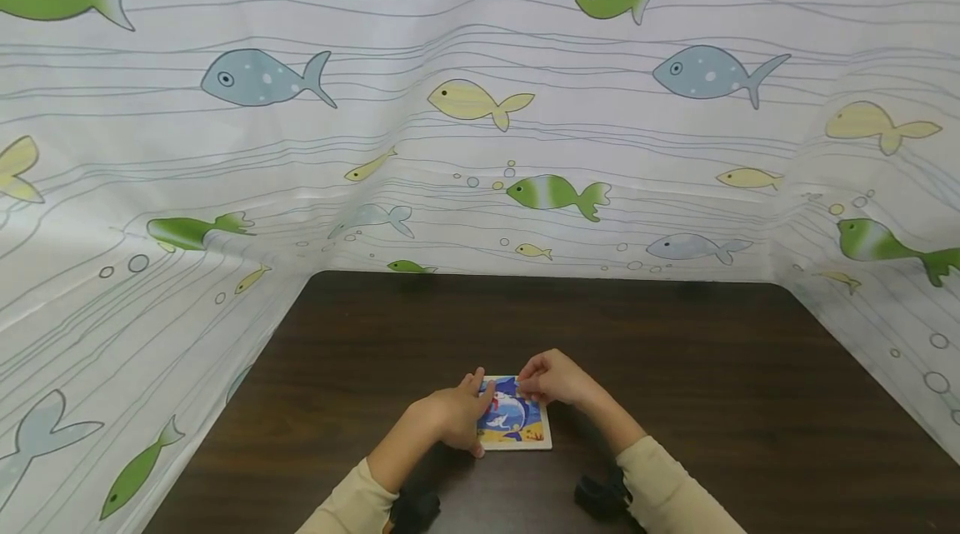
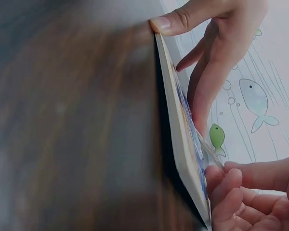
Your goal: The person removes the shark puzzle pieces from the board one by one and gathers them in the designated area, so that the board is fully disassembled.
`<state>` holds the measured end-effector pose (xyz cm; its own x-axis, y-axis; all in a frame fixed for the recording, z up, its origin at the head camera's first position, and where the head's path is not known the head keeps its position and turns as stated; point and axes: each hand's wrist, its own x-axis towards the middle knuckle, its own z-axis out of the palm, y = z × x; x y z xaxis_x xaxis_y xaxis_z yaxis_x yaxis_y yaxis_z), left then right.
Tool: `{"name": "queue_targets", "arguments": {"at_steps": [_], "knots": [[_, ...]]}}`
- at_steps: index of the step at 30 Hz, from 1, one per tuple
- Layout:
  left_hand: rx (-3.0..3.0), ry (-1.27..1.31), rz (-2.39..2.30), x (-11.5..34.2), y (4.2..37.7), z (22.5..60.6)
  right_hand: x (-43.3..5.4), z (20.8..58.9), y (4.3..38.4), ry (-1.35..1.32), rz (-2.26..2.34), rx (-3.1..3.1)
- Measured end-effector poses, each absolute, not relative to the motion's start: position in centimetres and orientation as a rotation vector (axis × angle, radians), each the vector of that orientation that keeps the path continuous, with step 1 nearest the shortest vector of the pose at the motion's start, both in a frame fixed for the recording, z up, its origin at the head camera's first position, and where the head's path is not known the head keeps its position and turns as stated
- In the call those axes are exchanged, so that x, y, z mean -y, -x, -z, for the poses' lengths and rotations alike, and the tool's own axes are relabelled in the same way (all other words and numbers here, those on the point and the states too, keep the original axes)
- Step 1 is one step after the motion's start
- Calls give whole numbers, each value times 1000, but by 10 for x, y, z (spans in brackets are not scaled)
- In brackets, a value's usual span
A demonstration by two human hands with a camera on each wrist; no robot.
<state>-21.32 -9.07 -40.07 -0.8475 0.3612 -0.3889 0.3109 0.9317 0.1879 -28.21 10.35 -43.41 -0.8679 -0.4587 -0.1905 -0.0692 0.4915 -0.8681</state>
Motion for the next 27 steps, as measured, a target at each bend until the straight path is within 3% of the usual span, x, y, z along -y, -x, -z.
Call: {"name": "queue_targets", "arguments": {"at_steps": [16,27], "knots": [[-2667,-486,-146,91,212,397,-109,429,287,200,1519,-2242],[-2670,-507,-166,91,211,400,-191,425,301,99,1569,-2168]]}}
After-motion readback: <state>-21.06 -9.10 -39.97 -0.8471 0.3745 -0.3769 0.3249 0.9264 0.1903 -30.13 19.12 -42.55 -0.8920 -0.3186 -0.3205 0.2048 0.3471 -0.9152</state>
